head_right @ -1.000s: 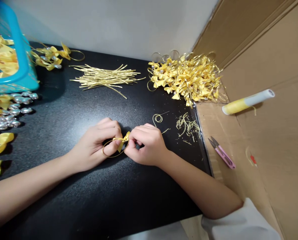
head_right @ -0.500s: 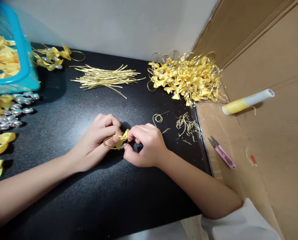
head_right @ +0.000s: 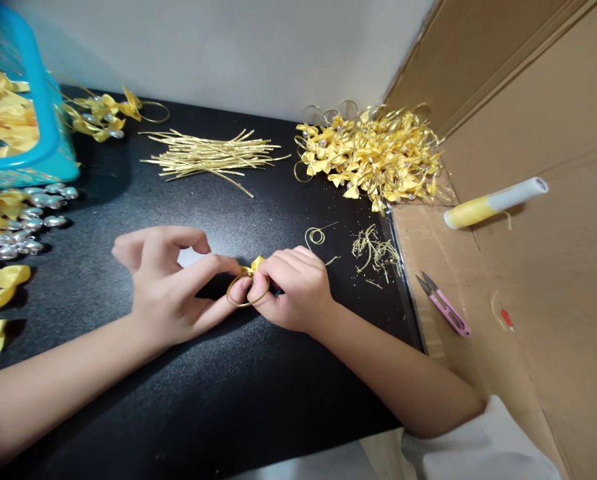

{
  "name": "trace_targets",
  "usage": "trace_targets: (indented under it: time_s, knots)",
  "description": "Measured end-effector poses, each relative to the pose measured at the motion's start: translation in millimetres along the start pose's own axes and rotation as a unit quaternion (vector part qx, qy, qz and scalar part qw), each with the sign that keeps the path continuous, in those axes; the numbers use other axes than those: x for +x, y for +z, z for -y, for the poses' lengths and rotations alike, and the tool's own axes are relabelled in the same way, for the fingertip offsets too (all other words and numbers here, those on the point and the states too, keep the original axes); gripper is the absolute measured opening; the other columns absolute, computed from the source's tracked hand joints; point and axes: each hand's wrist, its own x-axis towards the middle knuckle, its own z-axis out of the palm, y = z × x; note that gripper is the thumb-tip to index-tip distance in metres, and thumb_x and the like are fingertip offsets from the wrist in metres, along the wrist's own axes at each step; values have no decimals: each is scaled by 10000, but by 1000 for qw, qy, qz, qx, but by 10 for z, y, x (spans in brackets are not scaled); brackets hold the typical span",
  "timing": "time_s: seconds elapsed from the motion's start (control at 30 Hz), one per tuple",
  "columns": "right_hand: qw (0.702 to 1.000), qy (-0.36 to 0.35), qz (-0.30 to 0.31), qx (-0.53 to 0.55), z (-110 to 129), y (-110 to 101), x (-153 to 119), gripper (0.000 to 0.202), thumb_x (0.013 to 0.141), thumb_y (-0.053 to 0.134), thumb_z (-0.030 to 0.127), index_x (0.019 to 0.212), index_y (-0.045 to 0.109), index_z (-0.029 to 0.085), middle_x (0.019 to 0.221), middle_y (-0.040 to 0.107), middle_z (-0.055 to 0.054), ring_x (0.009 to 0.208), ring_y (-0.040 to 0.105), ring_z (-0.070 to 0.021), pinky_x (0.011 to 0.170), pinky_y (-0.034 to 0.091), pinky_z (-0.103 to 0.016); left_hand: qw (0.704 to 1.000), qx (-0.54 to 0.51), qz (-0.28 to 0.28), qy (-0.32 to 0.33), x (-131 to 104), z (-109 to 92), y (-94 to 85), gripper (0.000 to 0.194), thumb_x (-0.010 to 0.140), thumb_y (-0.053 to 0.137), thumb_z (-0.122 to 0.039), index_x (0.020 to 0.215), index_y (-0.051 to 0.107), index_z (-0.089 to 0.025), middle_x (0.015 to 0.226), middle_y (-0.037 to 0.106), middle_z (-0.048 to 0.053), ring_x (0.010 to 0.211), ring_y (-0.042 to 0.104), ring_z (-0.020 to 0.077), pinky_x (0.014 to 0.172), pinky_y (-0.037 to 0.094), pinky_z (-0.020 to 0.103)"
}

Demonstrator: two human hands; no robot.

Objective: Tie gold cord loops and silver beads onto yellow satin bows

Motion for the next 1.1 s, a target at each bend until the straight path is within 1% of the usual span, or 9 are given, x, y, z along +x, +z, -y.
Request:
trace_targets:
  time_s: [0.13,0.3,0.47,0.6,0.7,0.8,0.93,1.03,1.1]
  knots:
    - [1000,-13,11,-2,-9,4,-3,221,847,526,151,635,485,200,536,495,38,511,426,-98,566,374,-261,999,-44,18,-8,31,6,30,212,859,620,-380,744,700,-220,858,514,83,828,484,258,786,332,468]
    - [1000,-12,19,-2,-17,2,-2,231,862,524,158,637,488,197,543,491,34,516,423,-99,560,372,-256,993,-107,52,-17,62,30,55,238,887,588,-343,720,682,-200,763,458,39,793,438,225,753,306,417]
    - [1000,0,25,-6,-26,6,8,252,837,528,128,605,457,194,521,450,44,502,395,-88,533,349,-240,980,-174,75,-54,102,44,44,210,867,588,-269,681,635,-183,740,408,9,775,419,195,737,291,378]
    - [1000,12,20,-2,-28,7,13,237,814,520,108,603,449,192,524,459,44,492,393,-80,507,335,-227,978,-181,68,-79,118,35,38,211,846,590,-264,652,607,-183,749,386,4,792,415,193,744,296,368]
    - [1000,13,22,13,-26,-3,17,233,813,529,106,607,457,189,521,460,46,482,385,-75,496,331,-221,978,-178,71,-86,112,30,36,214,840,597,-284,649,617,-188,758,389,8,812,421,201,754,301,374]
    - [999,21,19,37,-21,-20,26,210,816,530,109,626,480,184,526,457,54,467,372,-63,486,328,-209,975,-184,78,-93,104,33,27,211,845,576,-299,670,637,-199,777,415,17,829,431,211,775,301,394]
    - [998,34,12,43,-15,-38,36,171,805,513,101,654,509,182,522,436,65,458,371,-58,478,323,-201,971,-194,87,-110,100,34,14,196,840,524,-250,666,597,-195,786,461,23,826,442,208,782,309,400]
    - [998,30,18,43,-17,-36,33,187,816,516,109,643,502,180,530,453,57,467,378,-60,481,325,-202,973,-183,74,-117,99,24,15,184,825,542,-259,657,552,-185,778,477,23,815,447,205,775,317,396]
    - [999,25,20,40,-21,-31,27,197,819,524,113,636,496,180,533,469,50,477,385,-64,492,334,-207,976,-177,65,-110,97,16,16,195,819,559,-278,649,546,-184,772,481,24,805,451,204,772,318,396]
